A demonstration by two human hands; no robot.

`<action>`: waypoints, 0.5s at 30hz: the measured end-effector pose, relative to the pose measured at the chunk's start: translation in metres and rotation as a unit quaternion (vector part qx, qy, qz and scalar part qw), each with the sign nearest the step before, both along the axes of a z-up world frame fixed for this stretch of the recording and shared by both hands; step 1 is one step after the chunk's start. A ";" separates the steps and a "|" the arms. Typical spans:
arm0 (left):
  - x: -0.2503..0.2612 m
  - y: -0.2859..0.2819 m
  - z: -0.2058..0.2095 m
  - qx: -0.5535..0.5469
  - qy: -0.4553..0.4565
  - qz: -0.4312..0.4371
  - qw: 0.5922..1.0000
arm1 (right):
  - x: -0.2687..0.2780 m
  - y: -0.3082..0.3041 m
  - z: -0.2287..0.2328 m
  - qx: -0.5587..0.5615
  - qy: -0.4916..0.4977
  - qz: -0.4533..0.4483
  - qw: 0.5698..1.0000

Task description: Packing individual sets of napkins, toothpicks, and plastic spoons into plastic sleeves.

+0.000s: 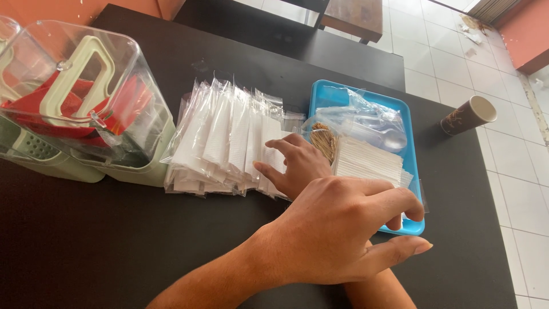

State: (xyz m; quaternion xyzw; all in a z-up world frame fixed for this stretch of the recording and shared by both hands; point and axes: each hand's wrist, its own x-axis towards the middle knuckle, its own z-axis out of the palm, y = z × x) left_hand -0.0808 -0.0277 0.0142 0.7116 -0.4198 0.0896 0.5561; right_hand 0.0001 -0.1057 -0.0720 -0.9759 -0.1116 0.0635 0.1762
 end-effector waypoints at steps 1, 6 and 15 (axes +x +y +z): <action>0.000 0.000 0.000 -0.001 0.001 -0.001 1.000 | 0.000 0.000 0.001 0.003 0.000 0.002 1.000; 0.010 0.016 0.008 -0.009 -0.028 0.021 0.999 | -0.004 -0.016 -0.008 0.033 -0.062 0.027 0.997; 0.037 0.067 0.030 -0.086 0.058 0.108 0.989 | -0.014 -0.106 0.054 0.089 -0.211 -0.041 0.972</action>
